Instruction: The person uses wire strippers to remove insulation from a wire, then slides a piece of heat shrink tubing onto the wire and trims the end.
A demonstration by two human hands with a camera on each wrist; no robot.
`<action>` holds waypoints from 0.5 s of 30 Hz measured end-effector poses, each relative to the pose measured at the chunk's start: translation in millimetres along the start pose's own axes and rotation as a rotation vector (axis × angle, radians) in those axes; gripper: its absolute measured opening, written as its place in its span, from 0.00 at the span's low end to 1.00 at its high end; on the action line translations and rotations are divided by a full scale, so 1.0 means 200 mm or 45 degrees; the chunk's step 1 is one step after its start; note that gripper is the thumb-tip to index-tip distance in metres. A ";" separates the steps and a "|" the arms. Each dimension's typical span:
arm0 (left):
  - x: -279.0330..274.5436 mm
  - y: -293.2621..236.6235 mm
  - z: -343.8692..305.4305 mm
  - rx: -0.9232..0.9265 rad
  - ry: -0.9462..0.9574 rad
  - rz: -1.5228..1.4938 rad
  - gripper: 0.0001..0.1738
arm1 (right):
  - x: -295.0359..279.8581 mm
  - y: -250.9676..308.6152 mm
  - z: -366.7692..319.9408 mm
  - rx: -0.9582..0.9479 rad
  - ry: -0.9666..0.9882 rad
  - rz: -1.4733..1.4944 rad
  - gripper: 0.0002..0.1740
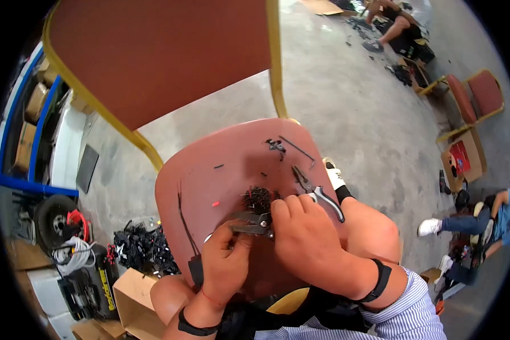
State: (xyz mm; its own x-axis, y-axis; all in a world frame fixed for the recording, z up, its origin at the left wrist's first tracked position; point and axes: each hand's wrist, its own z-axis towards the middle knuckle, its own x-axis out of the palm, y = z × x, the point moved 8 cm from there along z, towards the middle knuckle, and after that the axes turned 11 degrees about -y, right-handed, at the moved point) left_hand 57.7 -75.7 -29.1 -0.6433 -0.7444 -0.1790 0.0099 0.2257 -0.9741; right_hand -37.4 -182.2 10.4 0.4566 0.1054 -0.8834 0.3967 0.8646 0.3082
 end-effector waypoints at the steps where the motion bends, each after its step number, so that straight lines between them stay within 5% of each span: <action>1: 0.01 0.02 -0.01 -0.038 -0.002 -0.105 0.08 | -0.01 0.00 0.00 0.001 -0.004 0.011 0.06; 15: -0.03 0.05 -0.03 0.003 -0.051 -0.151 0.08 | -0.05 -0.01 0.01 0.045 -0.121 0.193 0.10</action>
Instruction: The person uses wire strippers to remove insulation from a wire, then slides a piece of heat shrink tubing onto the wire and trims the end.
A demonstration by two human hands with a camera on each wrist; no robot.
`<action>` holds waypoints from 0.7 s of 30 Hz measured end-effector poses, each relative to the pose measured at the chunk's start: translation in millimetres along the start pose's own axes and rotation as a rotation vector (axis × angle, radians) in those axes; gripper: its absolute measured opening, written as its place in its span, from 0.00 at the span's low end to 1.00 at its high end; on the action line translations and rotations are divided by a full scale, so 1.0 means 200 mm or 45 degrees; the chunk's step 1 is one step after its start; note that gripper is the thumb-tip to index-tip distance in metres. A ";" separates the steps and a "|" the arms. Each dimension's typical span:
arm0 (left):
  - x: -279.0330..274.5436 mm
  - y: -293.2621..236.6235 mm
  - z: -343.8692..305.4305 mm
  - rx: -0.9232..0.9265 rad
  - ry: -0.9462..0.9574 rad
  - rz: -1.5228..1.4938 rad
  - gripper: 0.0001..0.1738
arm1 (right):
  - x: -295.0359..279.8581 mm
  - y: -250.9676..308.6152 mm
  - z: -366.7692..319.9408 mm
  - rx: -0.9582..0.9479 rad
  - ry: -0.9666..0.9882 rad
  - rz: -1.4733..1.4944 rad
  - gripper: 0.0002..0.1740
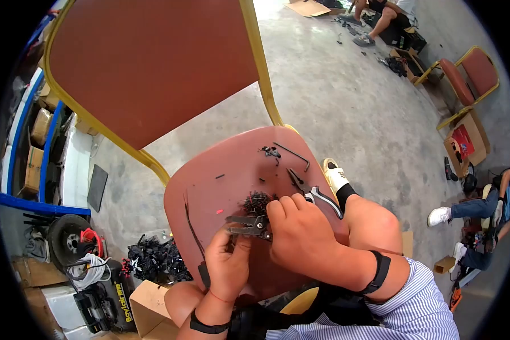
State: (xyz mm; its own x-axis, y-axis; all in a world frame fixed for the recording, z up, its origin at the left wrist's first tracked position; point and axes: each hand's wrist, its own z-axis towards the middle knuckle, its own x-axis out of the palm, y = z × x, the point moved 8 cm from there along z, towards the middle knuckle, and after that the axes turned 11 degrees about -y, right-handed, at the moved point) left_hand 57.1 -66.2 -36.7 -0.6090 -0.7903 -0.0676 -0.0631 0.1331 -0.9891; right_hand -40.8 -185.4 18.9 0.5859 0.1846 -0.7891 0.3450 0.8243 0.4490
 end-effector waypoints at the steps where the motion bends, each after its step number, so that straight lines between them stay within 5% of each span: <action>1: 0.00 -0.01 0.00 0.035 -0.016 0.011 0.08 | 0.00 0.00 0.00 -0.002 -0.006 -0.003 0.11; 21: 0.04 0.01 0.00 -0.139 0.005 -0.203 0.07 | 0.03 -0.01 -0.02 0.008 0.050 -0.050 0.12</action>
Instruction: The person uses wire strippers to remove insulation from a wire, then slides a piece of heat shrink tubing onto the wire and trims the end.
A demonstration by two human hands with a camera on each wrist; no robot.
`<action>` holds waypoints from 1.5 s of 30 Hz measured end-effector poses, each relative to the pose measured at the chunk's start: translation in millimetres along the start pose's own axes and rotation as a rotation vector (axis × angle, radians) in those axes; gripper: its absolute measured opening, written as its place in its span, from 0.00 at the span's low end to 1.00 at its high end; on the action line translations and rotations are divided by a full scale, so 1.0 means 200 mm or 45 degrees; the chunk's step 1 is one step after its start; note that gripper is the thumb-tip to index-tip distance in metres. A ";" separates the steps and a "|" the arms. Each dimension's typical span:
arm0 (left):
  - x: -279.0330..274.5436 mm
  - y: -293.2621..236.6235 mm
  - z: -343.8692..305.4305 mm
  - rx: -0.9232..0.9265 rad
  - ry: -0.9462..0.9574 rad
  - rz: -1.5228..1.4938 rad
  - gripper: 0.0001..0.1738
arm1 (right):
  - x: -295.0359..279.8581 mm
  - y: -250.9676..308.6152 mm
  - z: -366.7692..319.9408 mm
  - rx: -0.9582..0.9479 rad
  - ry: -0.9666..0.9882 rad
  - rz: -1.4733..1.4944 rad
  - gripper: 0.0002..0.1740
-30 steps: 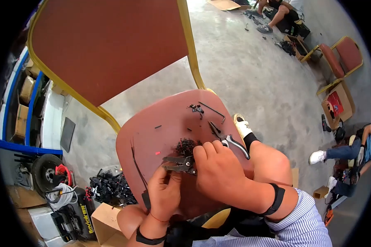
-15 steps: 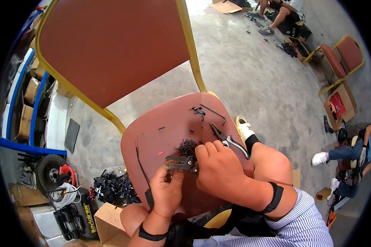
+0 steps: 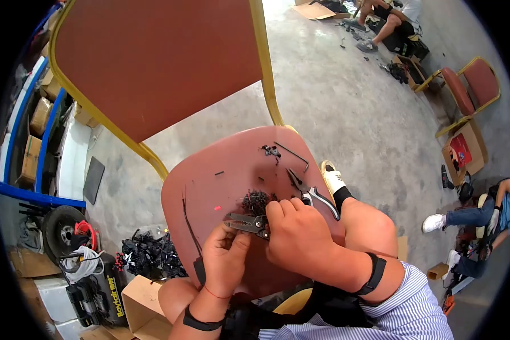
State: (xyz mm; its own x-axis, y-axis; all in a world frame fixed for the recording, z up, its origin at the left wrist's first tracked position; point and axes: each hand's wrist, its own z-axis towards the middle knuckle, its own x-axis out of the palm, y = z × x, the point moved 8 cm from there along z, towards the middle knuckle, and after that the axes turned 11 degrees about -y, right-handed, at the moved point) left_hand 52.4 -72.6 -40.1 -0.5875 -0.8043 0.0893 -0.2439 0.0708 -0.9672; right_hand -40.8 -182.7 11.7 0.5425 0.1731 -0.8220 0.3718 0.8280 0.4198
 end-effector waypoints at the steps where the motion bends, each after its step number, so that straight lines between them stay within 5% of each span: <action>1: 0.00 0.01 0.00 -0.024 0.004 0.015 0.07 | 0.00 0.00 0.00 0.008 0.017 -0.004 0.12; 17: -0.01 0.04 0.02 -0.230 0.113 -0.077 0.06 | 0.05 0.00 -0.02 0.080 0.163 -0.062 0.12; 32: -0.02 0.03 0.04 0.006 0.067 0.237 0.04 | 0.08 -0.06 -0.05 0.130 0.270 -0.087 0.16; 45: 0.00 0.01 0.03 0.150 0.081 0.137 0.08 | -0.04 -0.05 -0.02 0.043 -0.003 -0.060 0.17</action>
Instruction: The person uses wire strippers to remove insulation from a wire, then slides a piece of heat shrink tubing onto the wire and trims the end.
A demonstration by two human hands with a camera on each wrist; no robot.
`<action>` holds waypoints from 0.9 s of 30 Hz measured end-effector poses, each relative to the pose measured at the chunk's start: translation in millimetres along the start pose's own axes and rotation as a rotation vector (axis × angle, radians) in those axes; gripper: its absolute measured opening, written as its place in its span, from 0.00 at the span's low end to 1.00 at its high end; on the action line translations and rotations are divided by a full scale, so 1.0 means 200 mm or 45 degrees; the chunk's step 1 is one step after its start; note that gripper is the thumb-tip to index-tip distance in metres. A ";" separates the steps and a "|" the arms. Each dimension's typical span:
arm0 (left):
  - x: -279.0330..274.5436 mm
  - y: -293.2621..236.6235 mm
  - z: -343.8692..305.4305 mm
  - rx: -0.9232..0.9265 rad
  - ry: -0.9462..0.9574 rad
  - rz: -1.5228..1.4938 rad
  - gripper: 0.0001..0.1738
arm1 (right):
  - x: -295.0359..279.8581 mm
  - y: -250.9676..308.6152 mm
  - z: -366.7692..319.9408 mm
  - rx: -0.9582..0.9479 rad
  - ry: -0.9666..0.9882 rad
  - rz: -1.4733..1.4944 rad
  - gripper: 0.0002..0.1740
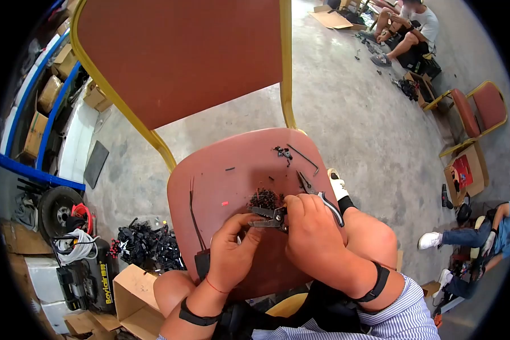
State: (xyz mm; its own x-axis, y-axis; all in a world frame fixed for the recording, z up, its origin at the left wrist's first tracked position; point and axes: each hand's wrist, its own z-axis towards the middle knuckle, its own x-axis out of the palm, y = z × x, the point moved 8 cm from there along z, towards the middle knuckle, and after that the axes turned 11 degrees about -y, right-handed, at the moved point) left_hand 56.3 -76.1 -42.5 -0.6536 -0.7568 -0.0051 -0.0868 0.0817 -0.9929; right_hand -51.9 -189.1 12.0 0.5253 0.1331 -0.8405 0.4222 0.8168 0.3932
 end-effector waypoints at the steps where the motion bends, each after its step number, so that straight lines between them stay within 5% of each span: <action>1: 0.00 0.01 0.00 -0.012 -0.003 0.005 0.08 | 0.00 0.00 0.00 -0.006 -0.006 -0.010 0.18; 27: -0.01 0.02 0.00 0.037 0.002 0.066 0.06 | 0.02 0.04 0.00 -0.045 0.013 -0.006 0.13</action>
State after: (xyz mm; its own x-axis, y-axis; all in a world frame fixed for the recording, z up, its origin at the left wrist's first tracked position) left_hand 57.0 -73.9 -47.4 -0.6581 -0.7508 -0.0565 -0.0308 0.1019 -0.9943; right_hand -46.6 -182.6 12.1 0.5154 0.1345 -0.8463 0.3986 0.8366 0.3758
